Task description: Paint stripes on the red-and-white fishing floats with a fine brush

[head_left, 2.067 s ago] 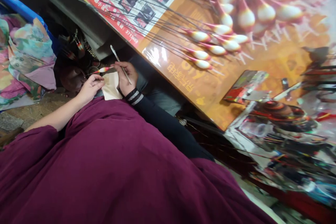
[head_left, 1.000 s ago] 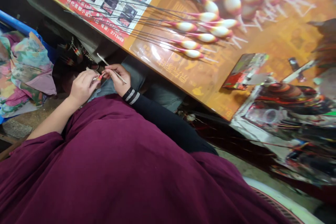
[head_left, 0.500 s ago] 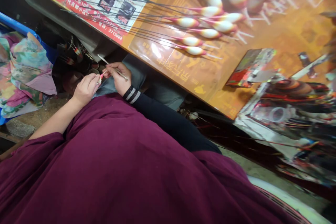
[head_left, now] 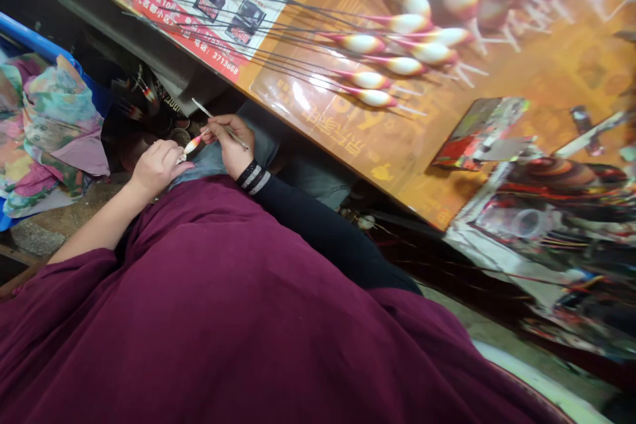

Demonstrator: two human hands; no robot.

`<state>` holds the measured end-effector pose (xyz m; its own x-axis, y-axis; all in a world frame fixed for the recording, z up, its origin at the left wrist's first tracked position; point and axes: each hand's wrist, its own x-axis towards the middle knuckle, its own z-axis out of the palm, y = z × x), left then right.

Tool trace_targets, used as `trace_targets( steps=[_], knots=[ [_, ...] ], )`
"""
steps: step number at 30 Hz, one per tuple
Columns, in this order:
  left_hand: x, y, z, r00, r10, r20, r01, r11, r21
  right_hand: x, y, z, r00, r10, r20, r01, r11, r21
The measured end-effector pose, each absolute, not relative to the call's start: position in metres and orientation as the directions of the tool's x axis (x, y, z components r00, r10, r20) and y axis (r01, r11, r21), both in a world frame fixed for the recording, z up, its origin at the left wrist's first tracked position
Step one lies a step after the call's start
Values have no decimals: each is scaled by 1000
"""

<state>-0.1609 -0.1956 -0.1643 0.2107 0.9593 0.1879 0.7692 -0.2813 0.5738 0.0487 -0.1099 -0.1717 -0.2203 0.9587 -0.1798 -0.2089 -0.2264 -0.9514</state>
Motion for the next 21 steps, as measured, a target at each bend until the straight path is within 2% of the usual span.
trace_targets(
  steps=[4,7,9,12,15,17,21],
  knots=[
    [-181,-196,-161,-13,984,180,751,-109,652,51,-109,-175,-206,968,-146,-239,-194,-952],
    [-197,-198,-170,-224,970,89,670,87,737,52,-110,-178,-222,962,-158,-211,-206,-956],
    [-205,-199,-183,-365,930,-37,545,246,801,53,-110,-178,-232,958,-168,-189,-213,-959],
    [-211,-203,-205,-531,793,-298,191,454,870,53,-111,-176,-226,957,-182,-167,-222,-961],
    [-213,-208,-222,-554,678,-483,-98,523,846,54,-113,-174,-200,959,-202,-170,-237,-957],
    [-215,-211,-231,-559,639,-528,-155,545,824,55,-114,-174,-197,959,-204,-170,-239,-956],
    [-220,-218,-248,-579,591,-562,-157,595,788,60,-116,-174,-206,962,-182,-138,-212,-967]
  ],
)
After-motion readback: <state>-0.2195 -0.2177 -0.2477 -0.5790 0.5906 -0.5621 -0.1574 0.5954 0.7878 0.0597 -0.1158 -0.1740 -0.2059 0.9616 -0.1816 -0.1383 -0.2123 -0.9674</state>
